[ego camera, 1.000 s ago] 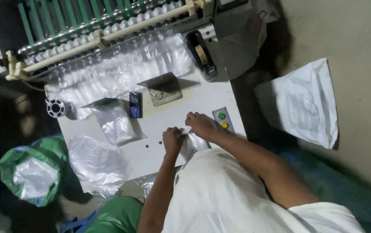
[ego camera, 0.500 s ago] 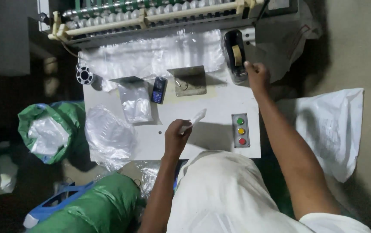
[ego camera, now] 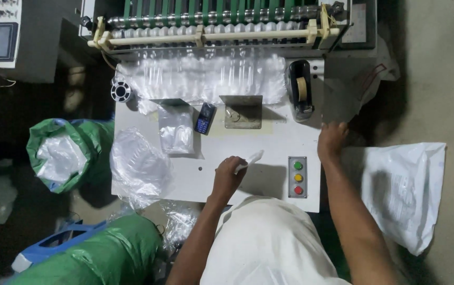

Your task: The person sorts and stacks clear plastic bags at a workstation, handling them individually and placing them in stacks or into a nearby bin.

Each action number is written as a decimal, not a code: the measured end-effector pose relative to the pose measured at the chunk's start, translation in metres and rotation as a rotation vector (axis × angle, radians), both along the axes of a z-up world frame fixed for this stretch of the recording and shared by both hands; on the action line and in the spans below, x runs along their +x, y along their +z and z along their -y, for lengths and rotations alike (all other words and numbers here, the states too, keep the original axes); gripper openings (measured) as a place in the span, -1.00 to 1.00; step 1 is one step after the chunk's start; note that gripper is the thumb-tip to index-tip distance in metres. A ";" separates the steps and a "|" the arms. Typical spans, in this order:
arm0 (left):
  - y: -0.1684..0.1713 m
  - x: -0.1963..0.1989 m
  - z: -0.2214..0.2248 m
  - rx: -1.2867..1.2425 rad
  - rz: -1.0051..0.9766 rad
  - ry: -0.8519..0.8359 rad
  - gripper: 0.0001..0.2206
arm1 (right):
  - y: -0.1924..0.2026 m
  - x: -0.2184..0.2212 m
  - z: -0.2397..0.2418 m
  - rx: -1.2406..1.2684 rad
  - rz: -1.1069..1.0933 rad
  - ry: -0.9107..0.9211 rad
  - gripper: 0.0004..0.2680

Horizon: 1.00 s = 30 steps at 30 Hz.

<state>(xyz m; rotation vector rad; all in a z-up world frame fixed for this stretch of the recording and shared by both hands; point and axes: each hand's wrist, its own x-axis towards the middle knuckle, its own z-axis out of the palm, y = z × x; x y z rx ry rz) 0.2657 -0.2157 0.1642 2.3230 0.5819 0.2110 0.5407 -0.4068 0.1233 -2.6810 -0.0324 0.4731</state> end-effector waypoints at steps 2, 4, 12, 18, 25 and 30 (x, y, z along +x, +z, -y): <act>-0.015 0.001 0.003 0.013 -0.007 -0.025 -0.79 | -0.034 0.008 0.015 0.065 0.108 0.013 -0.75; -0.025 0.007 0.001 0.025 -0.018 -0.034 -0.78 | -0.030 0.005 0.008 0.130 0.211 0.041 -0.75; -0.050 0.020 0.024 0.172 0.010 -0.237 -0.76 | 0.044 -0.103 -0.026 0.773 -0.733 0.121 -0.75; -0.016 0.028 0.018 -0.196 -0.011 -0.076 -0.82 | 0.035 -0.111 -0.023 0.571 -0.739 0.177 -0.71; -0.049 0.016 0.000 -0.742 0.096 0.220 -0.71 | 0.032 -0.144 -0.044 0.144 -0.367 0.527 -0.59; -0.132 -0.007 -0.005 -0.410 -0.411 0.126 -0.64 | -0.021 -0.176 -0.046 -0.081 -0.528 0.491 -0.54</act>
